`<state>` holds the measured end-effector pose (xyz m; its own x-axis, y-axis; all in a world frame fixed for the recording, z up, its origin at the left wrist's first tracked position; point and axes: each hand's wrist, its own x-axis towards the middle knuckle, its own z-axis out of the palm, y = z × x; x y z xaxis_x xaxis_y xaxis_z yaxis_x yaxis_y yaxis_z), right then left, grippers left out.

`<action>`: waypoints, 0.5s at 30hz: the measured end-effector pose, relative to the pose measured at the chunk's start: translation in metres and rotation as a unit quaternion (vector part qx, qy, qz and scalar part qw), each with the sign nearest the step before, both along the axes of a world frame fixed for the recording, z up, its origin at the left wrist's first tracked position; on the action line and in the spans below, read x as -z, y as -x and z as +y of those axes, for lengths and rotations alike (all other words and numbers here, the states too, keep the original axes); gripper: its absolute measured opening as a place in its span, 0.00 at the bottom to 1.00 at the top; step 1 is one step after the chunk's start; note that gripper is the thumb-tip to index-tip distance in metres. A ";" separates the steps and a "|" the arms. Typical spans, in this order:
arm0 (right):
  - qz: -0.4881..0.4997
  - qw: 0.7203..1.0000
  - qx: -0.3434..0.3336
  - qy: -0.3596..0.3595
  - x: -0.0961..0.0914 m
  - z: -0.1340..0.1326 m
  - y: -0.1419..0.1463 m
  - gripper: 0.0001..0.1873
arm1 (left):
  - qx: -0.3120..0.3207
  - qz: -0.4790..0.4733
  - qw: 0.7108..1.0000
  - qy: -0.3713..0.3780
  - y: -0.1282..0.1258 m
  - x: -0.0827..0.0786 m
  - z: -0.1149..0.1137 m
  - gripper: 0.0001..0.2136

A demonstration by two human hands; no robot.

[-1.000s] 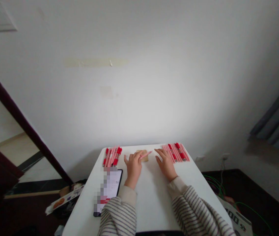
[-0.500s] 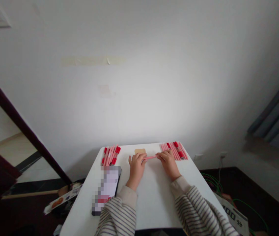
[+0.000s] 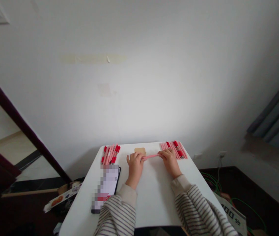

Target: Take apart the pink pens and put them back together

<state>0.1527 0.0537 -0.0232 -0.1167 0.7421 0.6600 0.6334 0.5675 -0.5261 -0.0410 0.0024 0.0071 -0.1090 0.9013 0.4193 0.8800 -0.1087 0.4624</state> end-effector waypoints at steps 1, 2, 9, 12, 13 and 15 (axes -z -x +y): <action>-0.003 1.000 0.001 -0.001 -0.001 -0.001 0.000 0.15 | -0.006 0.006 1.000 -0.001 0.000 -0.001 0.000 0.07; -0.006 1.000 0.000 -0.001 -0.002 -0.001 0.000 0.15 | -0.013 0.012 1.000 -0.001 0.000 -0.002 -0.001 0.07; -0.018 1.000 0.017 -0.001 -0.003 -0.004 0.001 0.13 | -0.041 0.051 0.998 -0.004 0.001 0.000 0.002 0.10; -0.020 0.999 0.029 -0.007 -0.003 -0.005 0.001 0.12 | -0.046 0.061 0.997 0.003 0.001 0.002 0.003 0.11; -0.023 0.999 0.033 -0.009 -0.004 -0.005 0.001 0.11 | -0.047 0.064 0.997 0.007 0.001 0.002 0.003 0.12; -0.030 0.999 0.040 -0.013 -0.004 -0.006 0.001 0.11 | -0.047 0.068 0.996 0.013 0.001 0.001 0.003 0.12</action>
<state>0.1513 0.0474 -0.0190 -0.0975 0.7328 0.6735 0.7077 0.5268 -0.4708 -0.0416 0.0057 0.0058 -0.1381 0.9007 0.4118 0.9404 -0.0112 0.3398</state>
